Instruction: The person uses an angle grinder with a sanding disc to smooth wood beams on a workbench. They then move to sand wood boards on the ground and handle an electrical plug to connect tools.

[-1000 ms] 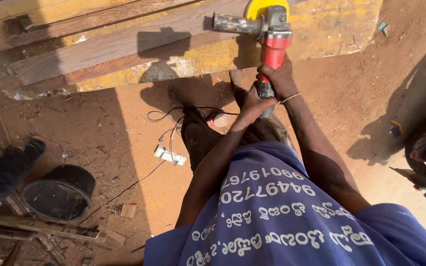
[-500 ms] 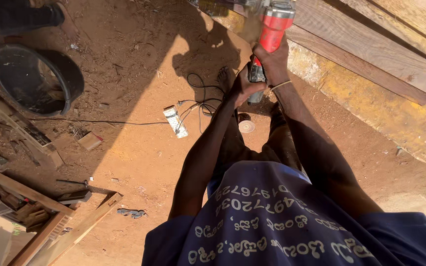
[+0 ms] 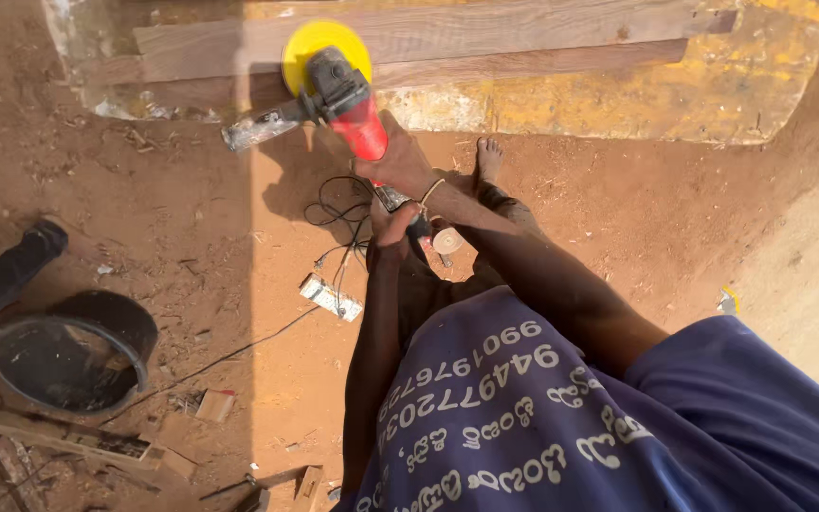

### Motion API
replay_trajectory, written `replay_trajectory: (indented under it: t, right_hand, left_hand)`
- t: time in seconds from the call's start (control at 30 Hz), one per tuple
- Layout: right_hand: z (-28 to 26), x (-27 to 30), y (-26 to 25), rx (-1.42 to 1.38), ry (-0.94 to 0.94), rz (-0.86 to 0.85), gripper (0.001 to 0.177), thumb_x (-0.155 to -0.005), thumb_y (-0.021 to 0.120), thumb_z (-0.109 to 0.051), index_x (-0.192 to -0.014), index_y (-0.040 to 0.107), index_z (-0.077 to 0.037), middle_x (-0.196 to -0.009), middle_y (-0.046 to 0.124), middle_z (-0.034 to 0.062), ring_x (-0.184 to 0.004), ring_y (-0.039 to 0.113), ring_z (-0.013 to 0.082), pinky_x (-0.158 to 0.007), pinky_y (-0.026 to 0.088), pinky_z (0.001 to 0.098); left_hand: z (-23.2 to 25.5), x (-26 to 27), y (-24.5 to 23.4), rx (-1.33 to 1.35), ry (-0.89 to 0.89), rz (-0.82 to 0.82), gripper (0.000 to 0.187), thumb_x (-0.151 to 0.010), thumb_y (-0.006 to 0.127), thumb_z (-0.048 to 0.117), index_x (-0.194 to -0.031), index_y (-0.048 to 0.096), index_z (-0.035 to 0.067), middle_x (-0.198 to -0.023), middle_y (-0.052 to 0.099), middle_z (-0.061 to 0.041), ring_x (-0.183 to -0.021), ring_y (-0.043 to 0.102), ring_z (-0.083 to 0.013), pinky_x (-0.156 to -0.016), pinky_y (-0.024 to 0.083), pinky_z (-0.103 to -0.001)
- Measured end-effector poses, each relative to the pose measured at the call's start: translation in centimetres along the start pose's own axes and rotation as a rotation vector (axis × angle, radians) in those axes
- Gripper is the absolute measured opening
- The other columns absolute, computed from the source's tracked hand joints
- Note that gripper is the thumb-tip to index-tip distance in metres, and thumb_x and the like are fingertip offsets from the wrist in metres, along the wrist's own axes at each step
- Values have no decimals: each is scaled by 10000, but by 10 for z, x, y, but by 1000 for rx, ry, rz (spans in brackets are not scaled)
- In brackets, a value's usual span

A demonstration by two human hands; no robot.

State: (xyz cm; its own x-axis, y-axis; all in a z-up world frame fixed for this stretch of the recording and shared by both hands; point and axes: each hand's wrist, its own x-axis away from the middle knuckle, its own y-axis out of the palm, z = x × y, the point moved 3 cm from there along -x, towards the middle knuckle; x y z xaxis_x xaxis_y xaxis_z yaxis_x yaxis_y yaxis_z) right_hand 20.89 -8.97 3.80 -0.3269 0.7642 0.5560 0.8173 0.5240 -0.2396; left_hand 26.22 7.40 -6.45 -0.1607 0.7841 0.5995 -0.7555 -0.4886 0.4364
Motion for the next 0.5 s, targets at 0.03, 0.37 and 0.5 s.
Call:
replay_trajectory:
  t: [0.03,0.37,0.5]
  right_hand:
    - [17,18,-38,-84,-18,63,650,-754,836,-312,-1249,523,-29,-1035,679,162,-938,692,247,-830,577,384]
    - [162,161,-314,-664,76,579,330,-876,757,-105,-1128,569,-3,-859,663,78,-683,671,157,-612,591,323]
    - [176,176,-334,-787,192,641,314,-850,760,-104,-1064,547,-16,-805,672,95,-645,696,189,-573,622,358]
  left_hand:
    - [-22,4,30,2,-52,-109,558,-813,737,-55,-1337,553,-2,-1095,686,-81,-910,681,-197,-767,579,-335]
    - [-116,39,327,-458,-384,-522,475,-693,800,126,-1096,567,32,-866,633,-54,-704,637,-159,-585,552,-322]
    - [-124,47,347,-700,-426,-572,518,-676,836,169,-1108,585,38,-878,653,-65,-744,669,-142,-654,568,-298]
